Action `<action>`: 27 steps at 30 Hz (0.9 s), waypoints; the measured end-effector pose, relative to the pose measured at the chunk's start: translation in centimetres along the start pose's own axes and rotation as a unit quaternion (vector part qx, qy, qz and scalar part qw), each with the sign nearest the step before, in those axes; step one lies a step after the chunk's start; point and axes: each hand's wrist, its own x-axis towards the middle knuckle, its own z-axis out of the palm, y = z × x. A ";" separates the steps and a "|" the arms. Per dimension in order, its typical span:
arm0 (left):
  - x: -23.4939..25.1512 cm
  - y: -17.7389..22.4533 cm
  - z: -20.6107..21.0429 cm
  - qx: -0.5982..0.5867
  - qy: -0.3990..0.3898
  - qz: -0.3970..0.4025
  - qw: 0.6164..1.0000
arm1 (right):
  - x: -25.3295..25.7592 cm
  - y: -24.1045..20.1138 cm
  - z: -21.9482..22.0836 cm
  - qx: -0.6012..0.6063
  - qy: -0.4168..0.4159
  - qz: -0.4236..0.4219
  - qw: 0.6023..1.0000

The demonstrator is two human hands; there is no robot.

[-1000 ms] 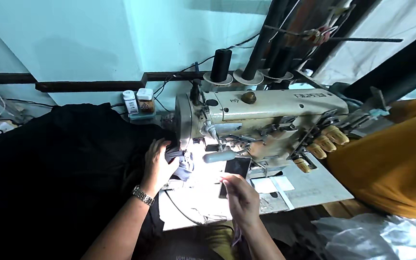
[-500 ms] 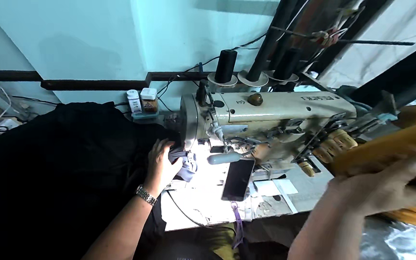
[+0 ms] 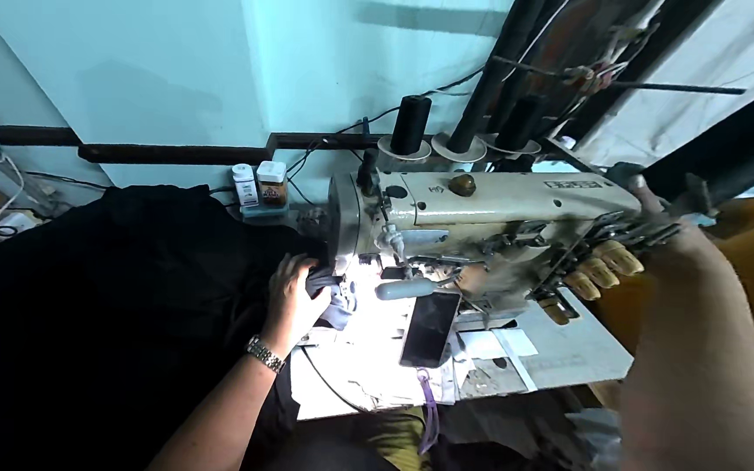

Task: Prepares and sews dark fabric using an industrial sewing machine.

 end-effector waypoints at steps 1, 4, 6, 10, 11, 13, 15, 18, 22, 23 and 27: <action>0.0 0.0 0.0 -0.001 0.001 0.001 1.000 | -0.5 -1.1 0.8 -0.002 0.020 0.020 1.000; 0.0 0.0 0.0 0.003 0.000 -0.001 1.000 | 0.4 3.1 -1.4 0.110 -0.074 -0.084 0.988; -0.1 0.0 0.1 0.010 -0.004 -0.005 1.000 | 0.6 5.5 -1.6 0.154 -0.081 -0.137 0.975; 0.0 0.1 -0.1 0.012 -0.011 -0.004 1.000 | -2.1 -1.8 0.8 -0.044 0.009 0.027 0.999; 0.0 0.1 -0.1 0.008 -0.009 -0.001 1.000 | -1.2 -1.9 0.7 -0.072 0.010 0.051 0.996; 0.0 0.0 0.0 0.000 -0.003 0.004 1.000 | 1.0 1.4 -1.2 -0.009 -0.023 -0.016 1.000; 0.0 0.0 0.0 0.001 0.001 0.003 1.000 | 0.8 3.4 -2.2 0.077 -0.075 -0.077 0.991; -0.2 0.0 0.0 0.008 -0.002 -0.002 1.000 | -2.9 1.2 0.2 0.086 -0.035 -0.046 0.995; 0.1 0.2 0.1 0.013 0.004 -0.005 1.000 | -4.9 -6.1 4.2 -0.006 0.029 0.053 0.998; 0.0 0.2 0.1 0.014 0.003 -0.007 1.000 | -4.0 -6.5 4.6 -0.010 0.035 0.071 0.997; 0.0 0.1 0.1 0.014 0.003 -0.003 1.000 | 4.3 2.3 -0.2 0.027 0.036 -0.094 0.995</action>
